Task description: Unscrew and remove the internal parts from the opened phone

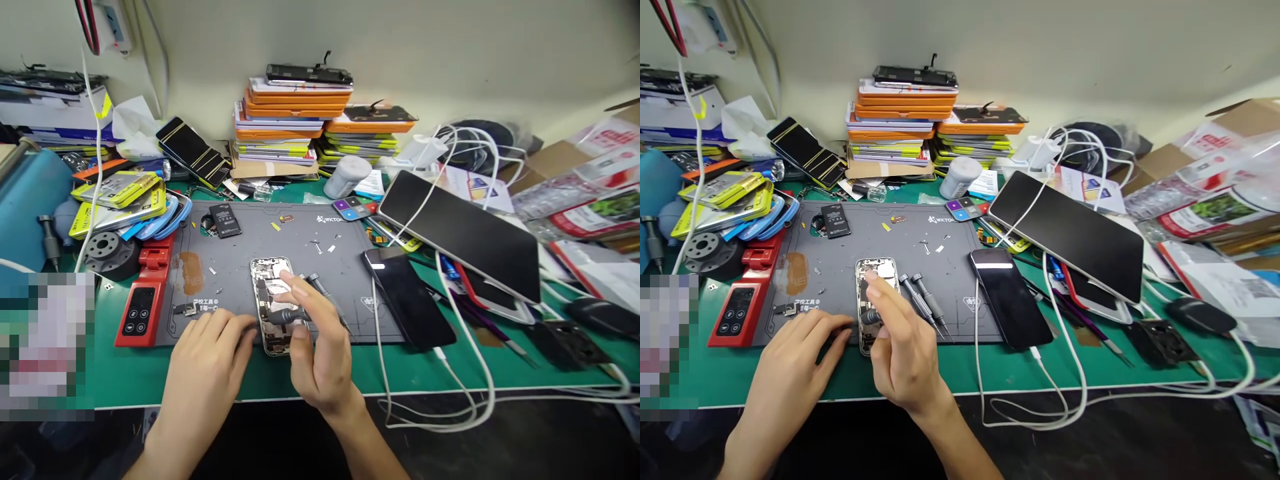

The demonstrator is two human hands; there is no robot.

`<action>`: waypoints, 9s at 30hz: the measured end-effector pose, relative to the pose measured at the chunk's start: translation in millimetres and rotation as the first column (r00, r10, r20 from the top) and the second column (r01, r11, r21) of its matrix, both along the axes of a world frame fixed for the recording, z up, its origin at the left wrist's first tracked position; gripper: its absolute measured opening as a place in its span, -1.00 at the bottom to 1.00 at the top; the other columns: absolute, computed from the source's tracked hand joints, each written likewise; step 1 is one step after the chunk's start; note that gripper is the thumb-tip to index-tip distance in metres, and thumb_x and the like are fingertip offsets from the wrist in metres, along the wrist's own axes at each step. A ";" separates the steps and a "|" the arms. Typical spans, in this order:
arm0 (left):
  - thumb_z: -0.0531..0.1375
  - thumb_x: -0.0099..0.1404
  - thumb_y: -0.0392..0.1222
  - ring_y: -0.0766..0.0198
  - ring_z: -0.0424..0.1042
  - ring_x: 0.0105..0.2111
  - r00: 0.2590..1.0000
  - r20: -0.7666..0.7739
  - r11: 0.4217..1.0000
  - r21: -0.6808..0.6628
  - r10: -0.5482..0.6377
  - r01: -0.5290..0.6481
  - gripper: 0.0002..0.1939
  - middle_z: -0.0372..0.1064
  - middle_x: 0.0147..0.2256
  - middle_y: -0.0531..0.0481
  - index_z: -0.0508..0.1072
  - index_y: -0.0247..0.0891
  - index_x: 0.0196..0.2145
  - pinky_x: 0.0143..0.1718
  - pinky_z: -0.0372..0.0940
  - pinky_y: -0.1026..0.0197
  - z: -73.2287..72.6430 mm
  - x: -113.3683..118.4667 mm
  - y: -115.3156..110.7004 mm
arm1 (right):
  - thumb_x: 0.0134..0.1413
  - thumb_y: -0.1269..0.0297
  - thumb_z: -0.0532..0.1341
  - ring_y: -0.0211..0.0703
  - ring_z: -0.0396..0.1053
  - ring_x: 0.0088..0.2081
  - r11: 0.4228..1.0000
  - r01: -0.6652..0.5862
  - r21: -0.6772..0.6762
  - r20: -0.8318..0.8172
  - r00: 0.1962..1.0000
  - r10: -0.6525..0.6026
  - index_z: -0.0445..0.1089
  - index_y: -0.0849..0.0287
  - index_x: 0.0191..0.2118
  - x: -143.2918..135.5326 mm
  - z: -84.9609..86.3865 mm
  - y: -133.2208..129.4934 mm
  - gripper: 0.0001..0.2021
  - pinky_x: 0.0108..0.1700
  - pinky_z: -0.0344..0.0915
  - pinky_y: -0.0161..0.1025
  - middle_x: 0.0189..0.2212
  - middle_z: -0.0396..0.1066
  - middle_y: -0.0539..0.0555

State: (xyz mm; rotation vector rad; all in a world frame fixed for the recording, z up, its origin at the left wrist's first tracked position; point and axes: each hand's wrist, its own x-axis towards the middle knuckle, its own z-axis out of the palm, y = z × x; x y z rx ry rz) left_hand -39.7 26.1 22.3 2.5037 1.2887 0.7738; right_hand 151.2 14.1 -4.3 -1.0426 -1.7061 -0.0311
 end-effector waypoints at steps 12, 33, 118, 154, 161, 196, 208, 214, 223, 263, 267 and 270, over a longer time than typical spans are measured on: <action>0.19 0.66 -0.21 0.21 0.51 -0.27 0.993 0.122 0.999 0.045 0.001 -0.007 -0.88 0.57 -0.21 0.05 0.52 -0.16 -0.10 -0.17 0.31 0.14 -7.8 10.2 -0.3 | 0.40 0.59 0.21 -0.10 0.67 -0.01 0.996 -0.066 -0.059 -0.286 0.957 0.047 0.12 0.05 0.52 -3.3 -3.1 -8.6 -0.32 -0.05 0.73 -0.12 -0.02 0.58 0.16; 0.20 0.62 -0.27 0.22 0.45 -0.30 0.976 0.203 0.995 -0.062 0.086 -0.075 -0.90 0.55 -0.27 0.05 0.54 -0.20 -0.08 -0.21 0.34 0.15 -9.0 9.3 -4.2 | 0.47 0.53 0.19 -0.18 0.63 -0.12 0.980 -0.038 -0.193 -0.274 0.962 -0.017 0.14 -0.03 0.49 -0.4 0.8 -6.9 -0.39 -0.19 0.70 -0.24 -0.08 0.54 0.08; 0.25 0.63 -0.18 0.25 0.50 -0.30 0.994 0.088 0.998 -0.003 0.062 -0.062 -0.89 0.56 -0.26 0.08 0.57 -0.18 -0.12 -0.20 0.33 0.14 -4.3 19.1 -4.8 | 0.36 0.57 0.29 -0.19 0.63 -0.07 0.949 -0.067 -0.308 -0.455 0.886 -0.085 0.17 -0.16 0.47 -2.7 0.5 -20.1 -0.29 -0.24 0.71 -0.32 -0.02 0.46 0.05; 0.24 0.60 -0.32 0.24 0.40 -0.36 0.999 -0.045 0.988 0.155 -0.005 0.012 -0.88 0.60 -0.25 0.03 0.59 -0.20 -0.03 -0.30 0.23 0.11 3.2 19.3 -14.6 | 0.49 0.45 0.18 -0.23 0.60 -0.34 0.891 -0.093 -0.443 -0.474 0.868 -0.145 0.15 -0.11 0.46 1.4 7.3 -14.3 -0.43 -0.27 0.71 -0.24 -0.06 0.49 0.06; 0.26 0.58 -0.33 0.21 0.37 -0.34 1.000 0.000 0.991 0.133 -0.015 0.015 -0.90 0.58 -0.23 0.01 0.59 -0.24 -0.04 -0.28 0.21 0.09 -0.7 18.9 -15.3 | 0.47 0.45 0.19 -0.15 0.63 -0.20 0.893 -0.055 -0.447 -0.478 0.859 -0.186 0.18 -0.08 0.46 0.1 7.6 -15.9 -0.44 -0.23 0.71 -0.22 -0.08 0.50 0.08; 0.04 0.63 -0.35 0.29 0.13 -0.45 0.976 0.217 1.000 -0.028 0.007 -0.001 -0.63 0.10 -0.46 0.12 0.08 -0.16 -0.39 -0.34 0.10 0.16 -11.0 4.4 -9.5 | 0.60 0.12 0.11 -0.20 0.57 -0.26 0.787 0.595 -0.164 0.535 0.724 -0.436 0.61 0.11 0.00 60.7 26.7 -11.2 -0.67 -0.37 0.37 -0.28 -0.10 0.56 0.14; 0.01 0.65 -0.36 0.30 0.15 -0.44 0.946 0.317 0.988 -0.151 0.068 -0.021 -0.63 0.12 -0.45 0.12 0.09 -0.15 -0.37 -0.34 0.12 0.18 -7.4 2.0 -17.9 | 0.49 0.35 0.26 -0.16 0.65 -0.32 0.928 0.289 -0.234 -0.167 0.929 -0.332 0.34 0.09 0.26 25.7 9.9 -24.4 -0.67 -0.43 0.53 -0.30 -0.23 0.61 0.05; 0.01 0.64 -0.38 0.29 0.14 -0.43 0.957 0.287 0.992 -0.126 0.043 -0.007 -0.64 0.12 -0.45 0.12 0.08 -0.15 -0.37 -0.34 0.10 0.16 -4.4 5.3 -15.9 | 0.45 0.50 0.26 -0.16 0.68 -0.24 0.995 -0.020 -0.101 -0.260 0.966 -0.007 0.06 -0.07 0.54 10.4 -12.5 -28.8 -0.30 -0.32 0.72 -0.22 -0.15 0.60 0.05; 0.01 0.65 -0.37 0.28 0.12 -0.43 0.964 0.262 0.993 -0.118 0.042 -0.012 -0.64 0.11 -0.44 0.12 0.08 -0.15 -0.37 -0.34 0.09 0.15 -7.9 5.5 -17.3 | 0.43 0.57 0.24 -0.19 0.68 -0.19 0.991 -0.072 -0.113 -0.188 0.981 0.050 0.15 -0.04 0.47 12.9 -11.1 -25.5 -0.36 -0.29 0.73 -0.24 -0.13 0.59 0.06; 0.01 0.66 -0.32 0.26 0.18 -0.42 0.973 0.227 0.995 -0.102 0.033 -0.010 -0.66 0.20 -0.43 0.11 0.21 -0.16 -0.36 -0.32 0.13 0.11 -5.8 8.7 -17.2 | 0.42 0.47 0.12 0.07 0.63 0.16 1.000 -0.004 -0.026 0.049 0.999 0.005 0.06 0.02 0.52 15.5 -12.8 -28.3 -0.36 -0.10 0.74 0.04 0.21 0.56 0.24; 0.03 0.68 -0.29 0.26 0.32 -0.37 0.963 0.263 0.983 -0.186 0.061 -0.012 -0.69 0.36 -0.38 0.08 0.32 -0.17 -0.30 -0.28 0.23 0.14 -4.5 8.9 -14.6 | 0.42 0.49 0.09 0.07 0.65 0.11 1.000 -0.010 -0.016 -0.027 1.000 0.010 0.11 0.08 0.52 15.9 -15.8 -28.9 -0.37 -0.06 0.75 0.12 0.20 0.56 0.26; 0.10 0.69 -0.26 0.26 0.49 -0.26 0.944 0.323 0.974 -0.227 0.063 0.012 -0.76 0.54 -0.25 0.04 0.48 -0.17 -0.18 -0.17 0.35 0.16 -4.0 9.0 -12.2 | 0.37 0.51 0.19 0.09 0.65 0.09 0.998 -0.041 -0.039 -0.072 0.997 0.038 0.15 0.06 0.52 16.1 -16.1 -28.3 -0.33 -0.11 0.76 0.07 0.22 0.53 0.27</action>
